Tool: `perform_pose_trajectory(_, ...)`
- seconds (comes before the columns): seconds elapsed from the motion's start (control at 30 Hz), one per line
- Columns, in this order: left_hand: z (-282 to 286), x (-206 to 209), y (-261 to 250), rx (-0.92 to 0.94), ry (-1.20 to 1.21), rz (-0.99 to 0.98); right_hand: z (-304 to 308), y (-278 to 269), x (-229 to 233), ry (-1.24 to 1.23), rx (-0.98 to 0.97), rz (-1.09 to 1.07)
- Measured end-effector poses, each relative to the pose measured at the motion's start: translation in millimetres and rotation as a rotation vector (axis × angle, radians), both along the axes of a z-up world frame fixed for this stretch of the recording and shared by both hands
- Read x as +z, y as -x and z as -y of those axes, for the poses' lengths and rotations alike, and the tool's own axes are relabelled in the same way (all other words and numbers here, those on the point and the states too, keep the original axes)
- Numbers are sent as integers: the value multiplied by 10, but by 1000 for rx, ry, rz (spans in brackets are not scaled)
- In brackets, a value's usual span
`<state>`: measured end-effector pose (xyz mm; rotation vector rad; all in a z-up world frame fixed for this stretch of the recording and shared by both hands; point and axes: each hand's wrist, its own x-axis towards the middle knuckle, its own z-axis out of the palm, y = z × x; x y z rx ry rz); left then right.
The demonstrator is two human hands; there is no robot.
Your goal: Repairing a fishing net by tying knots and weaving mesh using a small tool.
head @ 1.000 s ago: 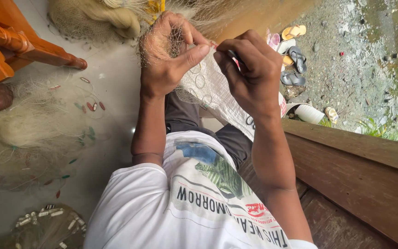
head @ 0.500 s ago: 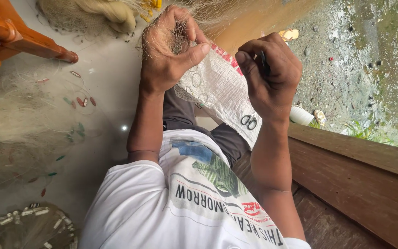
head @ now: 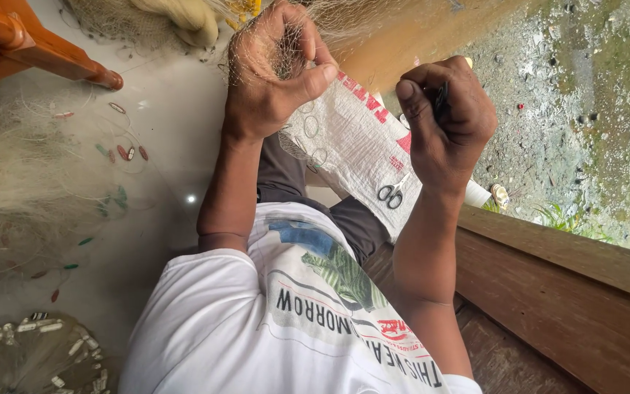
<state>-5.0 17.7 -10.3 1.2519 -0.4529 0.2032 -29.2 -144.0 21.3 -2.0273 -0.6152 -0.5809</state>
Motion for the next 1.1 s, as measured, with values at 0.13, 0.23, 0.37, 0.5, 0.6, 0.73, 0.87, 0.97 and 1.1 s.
perform_pose_trajectory(0.13, -2, 13, 11, 8, -30, -2, 22, 14, -2, 3, 4, -6)
perform_pose_trajectory(0.23, 7, 12, 3, 20, -17, 2, 18, 16, 18, -2, 22, -2)
perform_pose_trajectory(0.37, 19, 22, 10, -8, 45, -3, 2, 39, 17, 42, 35, -122)
perform_pose_trajectory(0.5, 12, 77, 38, -20, 42, -22, 14, 29, -141, -72, 125, -187)
perform_pose_trajectory(0.6, 14, 75, 41, -31, 49, -24, -73, -61, -271, -93, 171, -53)
perform_pose_trajectory(0.73, 15, 87, 61, -73, 89, -68, -201, -62, -278, -85, 142, 13)
perform_pose_trajectory(0.87, 31, 88, 71, -93, 96, -67, -245, -19, -215, -67, 130, 19)
perform_pose_trajectory(0.97, 36, 104, 73, -85, 53, -55, -257, 15, -184, -74, 98, 36)
perform_pose_trajectory(1.1, 58, 82, 46, -121, 49, -66, -398, 49, -137, -324, 45, 57)
